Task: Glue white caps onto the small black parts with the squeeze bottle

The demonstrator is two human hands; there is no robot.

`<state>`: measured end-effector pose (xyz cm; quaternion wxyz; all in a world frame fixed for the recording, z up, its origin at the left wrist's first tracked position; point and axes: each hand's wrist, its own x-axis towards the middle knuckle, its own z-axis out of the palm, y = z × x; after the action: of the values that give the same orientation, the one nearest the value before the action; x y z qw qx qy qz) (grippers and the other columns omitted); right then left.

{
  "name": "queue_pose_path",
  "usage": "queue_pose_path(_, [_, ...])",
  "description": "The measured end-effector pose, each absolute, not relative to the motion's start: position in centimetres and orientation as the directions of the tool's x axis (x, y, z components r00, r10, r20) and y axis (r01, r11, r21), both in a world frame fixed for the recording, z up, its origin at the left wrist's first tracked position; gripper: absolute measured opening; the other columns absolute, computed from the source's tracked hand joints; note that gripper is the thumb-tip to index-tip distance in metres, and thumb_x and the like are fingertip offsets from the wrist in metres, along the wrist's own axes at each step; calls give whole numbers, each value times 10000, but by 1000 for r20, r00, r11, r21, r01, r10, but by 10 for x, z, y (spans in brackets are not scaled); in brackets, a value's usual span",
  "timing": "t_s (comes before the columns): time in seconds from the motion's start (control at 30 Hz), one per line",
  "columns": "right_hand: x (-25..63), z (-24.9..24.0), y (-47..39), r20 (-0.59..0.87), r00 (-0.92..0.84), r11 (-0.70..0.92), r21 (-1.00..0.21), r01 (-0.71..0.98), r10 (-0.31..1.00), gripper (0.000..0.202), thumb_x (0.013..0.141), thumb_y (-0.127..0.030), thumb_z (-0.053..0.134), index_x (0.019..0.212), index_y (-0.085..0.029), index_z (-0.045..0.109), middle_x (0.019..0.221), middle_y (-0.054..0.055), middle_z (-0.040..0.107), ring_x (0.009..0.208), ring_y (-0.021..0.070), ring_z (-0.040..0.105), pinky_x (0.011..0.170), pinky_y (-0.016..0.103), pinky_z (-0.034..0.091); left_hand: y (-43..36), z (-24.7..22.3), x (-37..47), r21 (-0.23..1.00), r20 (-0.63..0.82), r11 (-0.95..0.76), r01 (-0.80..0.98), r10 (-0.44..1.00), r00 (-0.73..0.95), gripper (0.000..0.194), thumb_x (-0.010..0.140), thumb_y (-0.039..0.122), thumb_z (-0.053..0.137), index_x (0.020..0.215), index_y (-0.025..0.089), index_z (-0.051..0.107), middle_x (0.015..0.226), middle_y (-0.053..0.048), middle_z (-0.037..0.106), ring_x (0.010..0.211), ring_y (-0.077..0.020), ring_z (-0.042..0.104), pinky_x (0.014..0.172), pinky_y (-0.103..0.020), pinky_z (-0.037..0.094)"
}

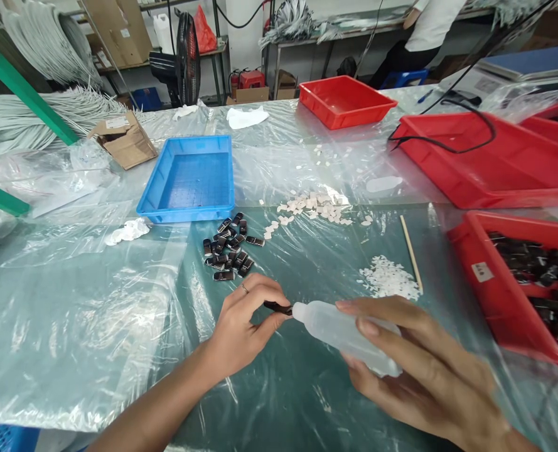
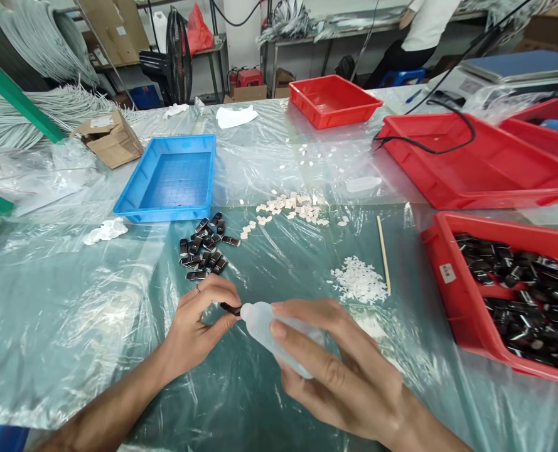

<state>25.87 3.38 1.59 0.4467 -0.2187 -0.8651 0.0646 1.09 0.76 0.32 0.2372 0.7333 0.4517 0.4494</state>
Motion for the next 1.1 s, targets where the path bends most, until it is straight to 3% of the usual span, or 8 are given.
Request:
queue_pose_path(0.23, [263, 12, 30, 715, -556, 901, -268, 340, 423, 896, 808, -99, 732, 1622, -323, 432, 1256, 72, 775, 937, 294, 773, 637, 419, 687, 9, 5, 11, 741, 447, -488, 461, 871, 204, 210, 989, 124, 624, 1019, 329, 592, 943, -25, 710, 874, -233, 725, 737, -387, 623])
queue_pose_path(0.37, [255, 15, 41, 671, -333, 746, -630, 215, 663, 656, 828, -124, 734, 1421, -386, 632, 1126, 63, 783, 1003, 288, 749, 696, 399, 676, 8, 5, 11, 759, 442, -477, 443, 877, 187, 166, 998, 178, 639, 1019, 341, 612, 948, -18, 743, 864, -236, 741, 721, -392, 628])
queue_pose_path(0.47, [257, 10, 57, 420, -178, 428, -904, 4, 890, 420, 851, -221, 791, 1221, -390, 687, 1089, 30, 751, 907, 240, 757, 689, 346, 648, 7, 4, 10, 796, 412, -442, 413, 896, 164, 167, 984, 187, 666, 999, 344, 614, 961, -13, 756, 861, -234, 745, 722, -398, 627])
queue_pose_path(0.53, [259, 1, 69, 239, -198, 221, -969, -110, 950, 375, 872, -330, 806, 1227, -352, 685, 1036, 25, 745, 842, 216, 768, 734, 336, 650, 7, 4, 10, 810, 391, -424, 404, 905, 165, 176, 979, 182, 673, 989, 346, 611, 968, -14, 756, 874, -235, 746, 737, -403, 629])
queue_pose_path(0.67, [251, -25, 84, 93, -363, 97, -995, -9, 927, 371, 954, -478, 704, 1263, -278, 659, 1162, 92, 778, 1107, 283, 759, 957, 423, 626, 7, 3, 10, 805, 384, -419, 419, 907, 169, 151, 983, 202, 660, 982, 346, 615, 967, -23, 765, 887, -247, 752, 741, -415, 635])
queue_pose_path(0.87, [228, -52, 82, 102, -472, 245, -936, 253, 876, 334, 882, -431, 785, 1191, -345, 691, 1182, 46, 775, 1043, 289, 745, 892, 411, 614, 4, 1, 10, 817, 339, -410, 406, 910, 238, 38, 1039, 304, 613, 1074, 294, 604, 1027, -53, 766, 900, -238, 762, 758, -374, 625])
queue_pose_path(1.0, [238, -53, 94, 135, -541, 346, -885, 311, 830, 594, 803, -481, 851, 1346, -361, 644, 1298, 54, 746, 1171, 316, 714, 958, 439, 608, 1, -5, 6, 822, 284, -388, 416, 913, 292, 136, 1090, 359, 514, 1158, 257, 574, 1001, -45, 757, 771, -191, 718, 669, -303, 558])
queue_pose_path(1.1, [243, -52, 132, 192, -516, 402, -853, 333, 835, 518, 924, -549, 713, 1372, -303, 627, 1379, 93, 690, 1271, 300, 662, 1077, 468, 555, 2, -9, 3, 793, 329, -423, 438, 903, 277, 147, 1087, 377, 505, 1110, 245, 563, 881, -22, 701, 636, -164, 610, 589, -293, 468])
